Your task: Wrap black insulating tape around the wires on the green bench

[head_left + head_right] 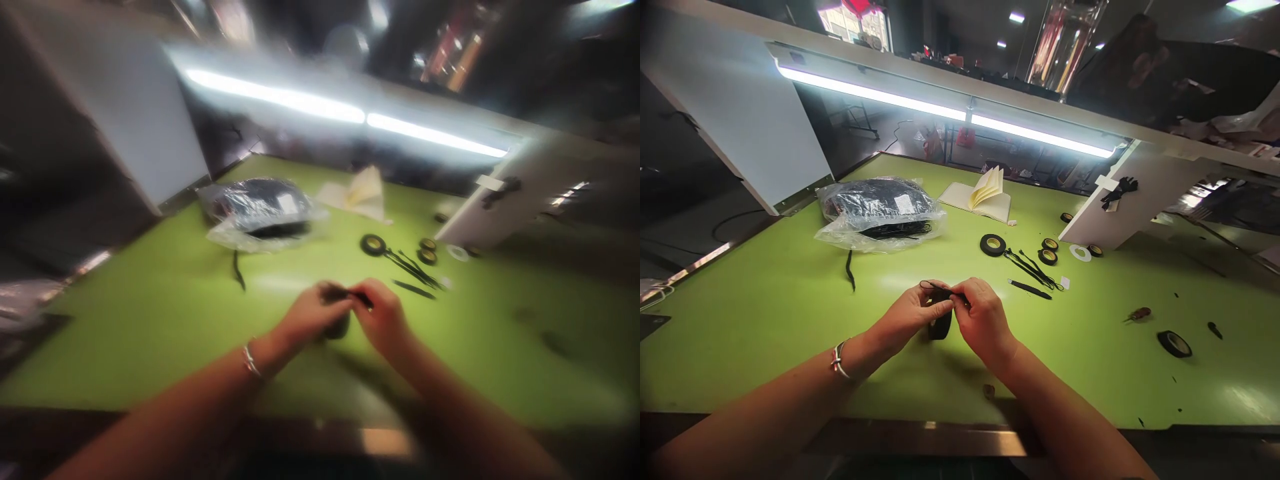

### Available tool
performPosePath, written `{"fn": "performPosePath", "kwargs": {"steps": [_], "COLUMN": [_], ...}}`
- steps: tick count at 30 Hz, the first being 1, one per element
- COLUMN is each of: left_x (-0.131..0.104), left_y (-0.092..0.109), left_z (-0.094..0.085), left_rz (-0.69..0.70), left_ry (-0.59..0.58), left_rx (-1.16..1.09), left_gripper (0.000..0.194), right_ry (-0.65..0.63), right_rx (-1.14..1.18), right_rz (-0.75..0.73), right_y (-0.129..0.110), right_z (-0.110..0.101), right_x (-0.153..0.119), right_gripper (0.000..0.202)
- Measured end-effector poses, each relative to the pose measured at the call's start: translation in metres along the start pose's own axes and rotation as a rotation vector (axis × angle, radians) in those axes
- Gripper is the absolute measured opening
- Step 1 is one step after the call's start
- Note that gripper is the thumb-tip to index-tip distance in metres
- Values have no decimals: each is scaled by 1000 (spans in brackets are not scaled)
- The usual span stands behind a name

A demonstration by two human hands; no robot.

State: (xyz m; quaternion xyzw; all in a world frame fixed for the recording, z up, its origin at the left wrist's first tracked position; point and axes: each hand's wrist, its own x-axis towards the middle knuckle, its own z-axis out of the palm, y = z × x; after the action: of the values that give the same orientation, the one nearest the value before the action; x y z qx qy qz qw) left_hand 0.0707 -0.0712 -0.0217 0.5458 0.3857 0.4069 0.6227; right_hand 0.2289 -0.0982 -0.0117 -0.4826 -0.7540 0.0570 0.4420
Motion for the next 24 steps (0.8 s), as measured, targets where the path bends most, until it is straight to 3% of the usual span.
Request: {"fn": "performPosePath", "kwargs": {"steps": [7,13,17,20,24], "left_x": [-1,-3,-5,-7,-7], "left_y": [0,6,11,14,11], "left_z": [0,-1,0,0,-4], "left_rz": [-86,-71,-59,-29,-154], "left_ry": [-50,-71,-45,-2,29], "left_rx": [-123,-90,-96,-136,-114], "left_gripper": [22,16,10,23,48], "right_ry": [22,61,33,38,32], "right_rx": [37,-151,-189,-214,-256], "right_rz": [16,-167,-209,-240,-323], "right_y": [1,3,4,3,2], "right_z": [-4,-3,-3,-3,-2], "right_x": [3,4,3,2,-1], "right_gripper": [10,15,18,23,26]}}
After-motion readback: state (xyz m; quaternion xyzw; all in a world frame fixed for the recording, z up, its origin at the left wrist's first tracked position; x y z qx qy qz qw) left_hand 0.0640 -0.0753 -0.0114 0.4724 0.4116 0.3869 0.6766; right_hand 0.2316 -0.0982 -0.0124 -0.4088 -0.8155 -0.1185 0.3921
